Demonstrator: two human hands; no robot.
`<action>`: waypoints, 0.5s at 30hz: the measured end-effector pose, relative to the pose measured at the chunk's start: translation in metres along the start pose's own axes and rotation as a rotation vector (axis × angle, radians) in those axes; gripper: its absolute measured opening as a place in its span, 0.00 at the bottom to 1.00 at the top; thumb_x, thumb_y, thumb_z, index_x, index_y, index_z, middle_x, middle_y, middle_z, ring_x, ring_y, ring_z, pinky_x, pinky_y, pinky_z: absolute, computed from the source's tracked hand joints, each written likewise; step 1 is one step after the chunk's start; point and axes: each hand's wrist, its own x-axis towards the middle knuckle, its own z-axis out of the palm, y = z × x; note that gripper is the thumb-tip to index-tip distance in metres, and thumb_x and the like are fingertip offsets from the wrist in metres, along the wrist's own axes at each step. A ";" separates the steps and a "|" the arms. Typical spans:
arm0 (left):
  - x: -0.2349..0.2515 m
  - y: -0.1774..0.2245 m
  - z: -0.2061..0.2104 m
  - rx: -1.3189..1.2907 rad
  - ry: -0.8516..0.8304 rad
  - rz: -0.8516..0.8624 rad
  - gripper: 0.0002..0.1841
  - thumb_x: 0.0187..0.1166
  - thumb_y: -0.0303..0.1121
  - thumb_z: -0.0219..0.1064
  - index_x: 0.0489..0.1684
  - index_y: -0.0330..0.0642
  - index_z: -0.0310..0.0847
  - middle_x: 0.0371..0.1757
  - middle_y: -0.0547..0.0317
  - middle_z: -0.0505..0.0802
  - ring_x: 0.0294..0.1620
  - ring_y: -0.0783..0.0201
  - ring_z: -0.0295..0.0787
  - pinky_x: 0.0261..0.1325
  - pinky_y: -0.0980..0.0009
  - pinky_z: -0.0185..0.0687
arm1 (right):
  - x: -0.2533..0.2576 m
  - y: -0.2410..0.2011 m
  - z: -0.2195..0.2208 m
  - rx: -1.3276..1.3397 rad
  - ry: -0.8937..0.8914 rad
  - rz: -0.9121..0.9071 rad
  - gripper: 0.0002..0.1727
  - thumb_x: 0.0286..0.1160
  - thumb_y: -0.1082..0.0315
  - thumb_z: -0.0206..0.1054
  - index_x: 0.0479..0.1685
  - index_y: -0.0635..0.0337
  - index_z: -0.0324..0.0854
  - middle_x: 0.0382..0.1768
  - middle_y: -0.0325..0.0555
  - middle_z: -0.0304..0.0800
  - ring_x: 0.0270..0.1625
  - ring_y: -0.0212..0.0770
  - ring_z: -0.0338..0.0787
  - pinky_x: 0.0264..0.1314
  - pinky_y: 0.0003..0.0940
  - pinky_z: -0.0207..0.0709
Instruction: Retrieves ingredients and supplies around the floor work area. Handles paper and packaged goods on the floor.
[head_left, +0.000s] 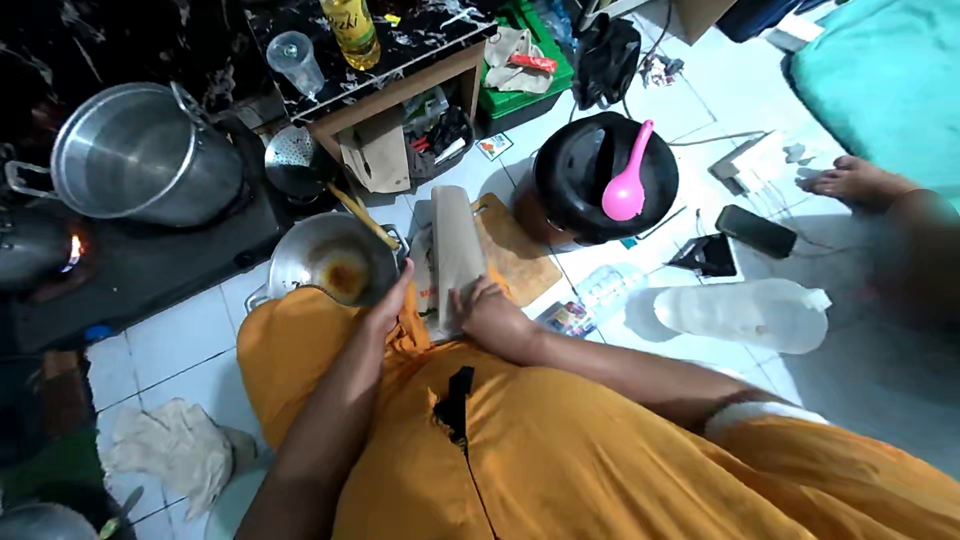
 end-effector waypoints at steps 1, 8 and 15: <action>-0.007 0.003 0.001 0.016 -0.005 0.002 0.40 0.88 0.65 0.46 0.85 0.40 0.64 0.83 0.39 0.74 0.83 0.46 0.69 0.81 0.44 0.66 | 0.003 -0.005 -0.001 -0.029 -0.014 -0.017 0.32 0.88 0.79 0.45 0.89 0.82 0.42 0.79 0.99 0.48 0.77 0.94 0.61 0.73 0.77 0.65; -0.014 0.009 0.007 0.192 0.124 0.016 0.42 0.76 0.50 0.75 0.84 0.35 0.62 0.76 0.34 0.79 0.76 0.42 0.75 0.75 0.44 0.72 | 0.008 -0.005 -0.002 0.012 0.047 -0.108 0.24 0.85 0.77 0.55 0.78 0.80 0.67 0.69 0.87 0.73 0.72 0.84 0.74 0.69 0.75 0.69; 0.001 -0.006 0.001 0.337 0.110 0.019 0.40 0.79 0.56 0.69 0.82 0.34 0.66 0.74 0.34 0.81 0.74 0.43 0.77 0.75 0.44 0.73 | 0.004 0.044 0.033 0.794 0.523 -0.136 0.31 0.72 0.56 0.75 0.74 0.61 0.80 0.70 0.63 0.83 0.72 0.63 0.81 0.73 0.64 0.73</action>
